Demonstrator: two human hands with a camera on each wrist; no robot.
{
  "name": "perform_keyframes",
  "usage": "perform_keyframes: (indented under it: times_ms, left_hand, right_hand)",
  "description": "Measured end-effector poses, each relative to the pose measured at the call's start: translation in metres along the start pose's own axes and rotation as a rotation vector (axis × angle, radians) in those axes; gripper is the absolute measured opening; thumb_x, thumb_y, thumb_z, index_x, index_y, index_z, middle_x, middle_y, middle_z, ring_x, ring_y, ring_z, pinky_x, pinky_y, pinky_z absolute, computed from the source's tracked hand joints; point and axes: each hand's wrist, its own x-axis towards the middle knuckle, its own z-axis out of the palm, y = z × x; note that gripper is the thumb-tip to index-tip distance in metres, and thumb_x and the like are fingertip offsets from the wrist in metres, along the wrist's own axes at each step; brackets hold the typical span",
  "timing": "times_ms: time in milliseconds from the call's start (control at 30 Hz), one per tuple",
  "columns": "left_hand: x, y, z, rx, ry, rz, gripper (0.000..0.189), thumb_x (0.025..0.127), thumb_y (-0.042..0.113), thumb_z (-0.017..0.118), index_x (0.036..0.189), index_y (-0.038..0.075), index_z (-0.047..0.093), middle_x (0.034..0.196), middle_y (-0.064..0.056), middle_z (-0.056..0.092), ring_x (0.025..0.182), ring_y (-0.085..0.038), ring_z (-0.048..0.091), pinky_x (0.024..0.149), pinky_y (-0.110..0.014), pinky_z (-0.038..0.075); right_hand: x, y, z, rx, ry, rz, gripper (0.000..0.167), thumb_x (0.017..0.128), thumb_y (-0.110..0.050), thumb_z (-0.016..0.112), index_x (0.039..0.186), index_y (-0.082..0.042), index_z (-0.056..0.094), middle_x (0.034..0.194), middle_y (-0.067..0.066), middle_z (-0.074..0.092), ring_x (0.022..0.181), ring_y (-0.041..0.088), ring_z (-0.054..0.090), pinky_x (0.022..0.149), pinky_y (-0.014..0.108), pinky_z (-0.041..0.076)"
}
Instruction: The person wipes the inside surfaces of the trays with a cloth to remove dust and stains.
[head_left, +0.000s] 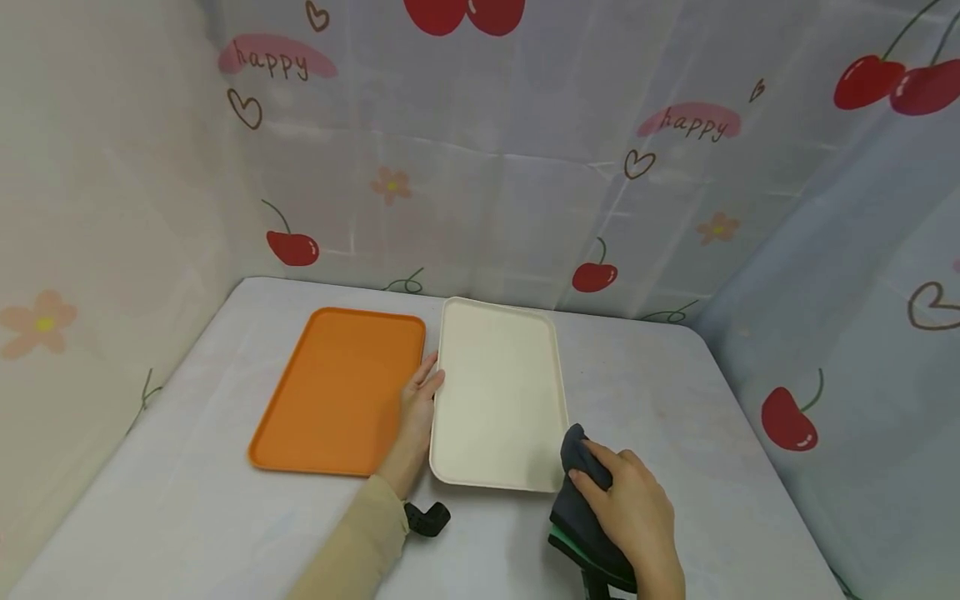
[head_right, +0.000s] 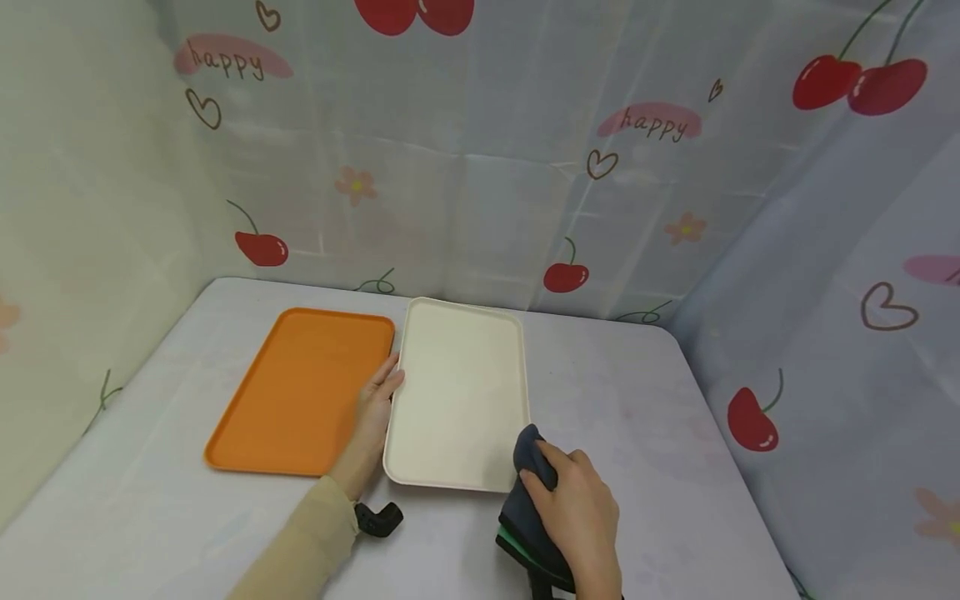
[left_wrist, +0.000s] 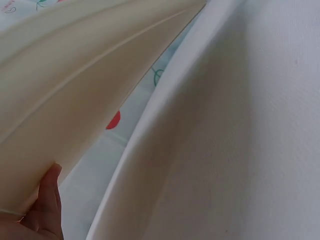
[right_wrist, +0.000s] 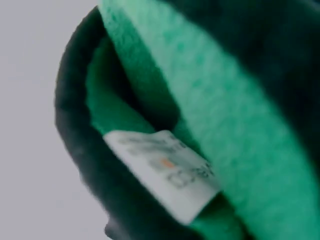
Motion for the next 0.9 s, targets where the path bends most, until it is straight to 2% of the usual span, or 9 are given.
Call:
perform_keyframes:
  times_ms: [133, 267, 467, 633, 767, 900]
  left_hand:
    - [0.005, -0.007, 0.004, 0.048, 0.005, -0.017, 0.047, 0.1, 0.013, 0.053, 0.147, 0.011, 0.045, 0.152, -0.009, 0.043, 0.126, -0.02, 0.052, 0.088, -0.018, 0.051]
    - [0.007, -0.015, 0.006, 0.076, 0.011, -0.037, 0.047, 0.1, 0.013, 0.052, 0.147, 0.011, 0.045, 0.151, -0.009, 0.044, 0.125, -0.024, 0.053, 0.089, -0.02, 0.051]
    - [0.01, -0.026, 0.005, 0.097, 0.022, -0.06, 0.047, 0.101, 0.014, 0.051, 0.147, 0.011, 0.045, 0.153, -0.008, 0.041, 0.13, -0.025, 0.05, 0.105, -0.034, 0.046]
    - [0.012, -0.028, 0.005, 0.174, 0.027, -0.049, 0.048, 0.101, 0.015, 0.05, 0.148, 0.009, 0.043, 0.154, -0.009, 0.04, 0.134, -0.029, 0.046, 0.112, -0.044, 0.039]
    - [0.017, -0.031, 0.004, 0.274, 0.045, -0.015, 0.047, 0.101, 0.013, 0.05, 0.147, 0.004, 0.043, 0.15, -0.016, 0.044, 0.13, -0.033, 0.05, 0.109, -0.046, 0.042]
    - [0.019, -0.033, 0.004, 0.367, 0.077, 0.025, 0.045, 0.1, 0.009, 0.052, 0.144, 0.001, 0.047, 0.145, -0.021, 0.049, 0.128, -0.035, 0.052, 0.107, -0.046, 0.044]
  right_hand:
    - [0.003, 0.003, 0.0, 0.007, 0.063, -0.015, 0.052, 0.087, -0.037, 0.071, 0.133, -0.015, 0.062, 0.098, 0.015, 0.063, 0.064, 0.017, 0.051, 0.049, 0.029, 0.038]
    - [0.008, 0.005, 0.002, 0.038, 0.146, -0.03, 0.05, 0.088, -0.035, 0.072, 0.133, -0.015, 0.062, 0.099, 0.016, 0.063, 0.062, 0.018, 0.051, 0.048, 0.029, 0.038]
    - [0.022, 0.01, 0.013, 0.107, 0.305, -0.075, 0.048, 0.086, -0.031, 0.074, 0.131, -0.014, 0.064, 0.096, 0.016, 0.062, 0.058, 0.016, 0.046, 0.048, 0.028, 0.036]
    - [0.033, 0.013, 0.022, 0.125, 0.412, -0.104, 0.047, 0.084, -0.026, 0.077, 0.128, -0.014, 0.066, 0.092, 0.016, 0.062, 0.058, 0.017, 0.047, 0.048, 0.027, 0.036]
    - [0.038, 0.013, 0.027, 0.13, 0.438, -0.12, 0.046, 0.083, -0.025, 0.077, 0.126, -0.013, 0.067, 0.09, 0.016, 0.062, 0.059, 0.017, 0.047, 0.048, 0.027, 0.035]
    - [0.041, 0.013, 0.031, 0.138, 0.411, -0.11, 0.046, 0.084, -0.026, 0.077, 0.127, -0.014, 0.067, 0.09, 0.015, 0.061, 0.058, 0.016, 0.045, 0.048, 0.026, 0.034]
